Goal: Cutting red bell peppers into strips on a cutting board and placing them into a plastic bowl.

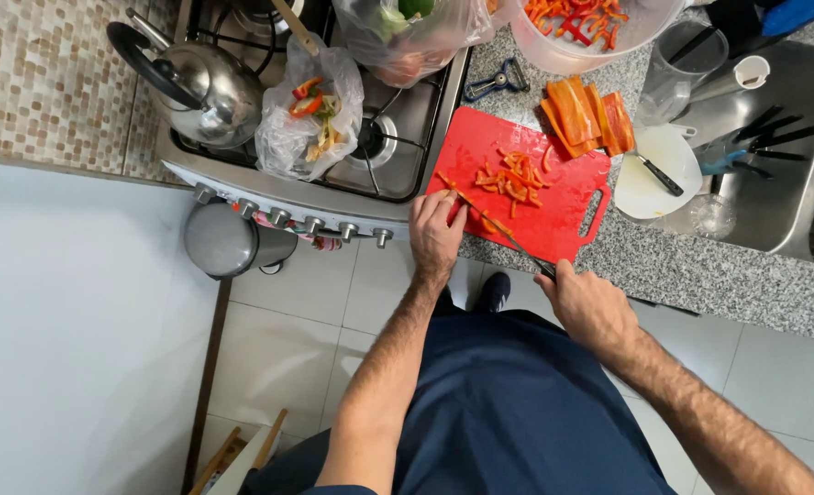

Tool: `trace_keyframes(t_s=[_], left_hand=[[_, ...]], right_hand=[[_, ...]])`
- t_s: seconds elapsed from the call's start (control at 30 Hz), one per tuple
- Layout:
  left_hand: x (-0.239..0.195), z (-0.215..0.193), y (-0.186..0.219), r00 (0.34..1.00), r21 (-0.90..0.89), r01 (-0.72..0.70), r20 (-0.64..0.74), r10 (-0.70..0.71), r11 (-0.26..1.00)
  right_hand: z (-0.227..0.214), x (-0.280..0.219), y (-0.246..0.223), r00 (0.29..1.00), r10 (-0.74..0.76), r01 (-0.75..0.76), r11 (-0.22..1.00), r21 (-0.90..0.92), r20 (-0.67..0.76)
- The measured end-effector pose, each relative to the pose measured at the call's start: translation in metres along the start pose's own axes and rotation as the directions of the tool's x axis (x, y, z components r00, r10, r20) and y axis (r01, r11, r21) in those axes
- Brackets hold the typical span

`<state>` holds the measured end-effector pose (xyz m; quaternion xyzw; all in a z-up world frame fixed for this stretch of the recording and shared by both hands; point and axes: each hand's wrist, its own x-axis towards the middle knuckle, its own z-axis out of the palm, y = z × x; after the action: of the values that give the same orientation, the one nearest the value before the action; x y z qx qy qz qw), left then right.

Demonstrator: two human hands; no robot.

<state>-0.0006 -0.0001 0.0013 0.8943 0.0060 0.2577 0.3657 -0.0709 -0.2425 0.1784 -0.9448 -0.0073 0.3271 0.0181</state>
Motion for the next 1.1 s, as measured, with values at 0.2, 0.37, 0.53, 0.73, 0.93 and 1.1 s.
trace_keyframes(t_s=[0.2, 0.37, 0.53, 0.73, 0.93, 1.1], left_hand=[[0.007, 0.004, 0.001, 1.0, -0.002, 0.026, -0.016, -0.026, 1.0], [0.001, -0.002, -0.011, 0.999, 0.014, -0.024, 0.049, 0.023, 1.0], [0.022, -0.007, -0.017, 0.983, 0.223, -0.125, 0.163, 0.089, 0.967], [0.034, 0.016, -0.008, 0.908, 0.175, -0.339, 0.317, 0.273, 0.924], [0.083, 0.02, 0.044, 0.909, 0.098, -0.342, 0.285, 0.303, 0.935], [0.189, -0.007, 0.156, 0.64, -0.168, -0.683, 0.332, 0.693, 0.711]], right_hand=[[-0.019, -0.02, 0.011, 0.997, 0.052, -0.051, 0.999, -0.012, 0.054], [-0.035, -0.034, 0.023, 0.995, 0.087, -0.086, 0.996, -0.023, 0.05], [-0.043, -0.045, 0.036, 0.991, 0.127, -0.129, 0.989, -0.071, -0.029], [-0.055, -0.048, 0.054, 0.964, 0.045, -0.104, 0.971, -0.215, -0.261], [-0.083, -0.045, 0.064, 0.909, 0.074, -0.191, 0.948, -0.254, -0.41], [-0.141, -0.01, 0.064, 0.825, 0.034, -0.21, 0.945, -0.25, -0.565]])
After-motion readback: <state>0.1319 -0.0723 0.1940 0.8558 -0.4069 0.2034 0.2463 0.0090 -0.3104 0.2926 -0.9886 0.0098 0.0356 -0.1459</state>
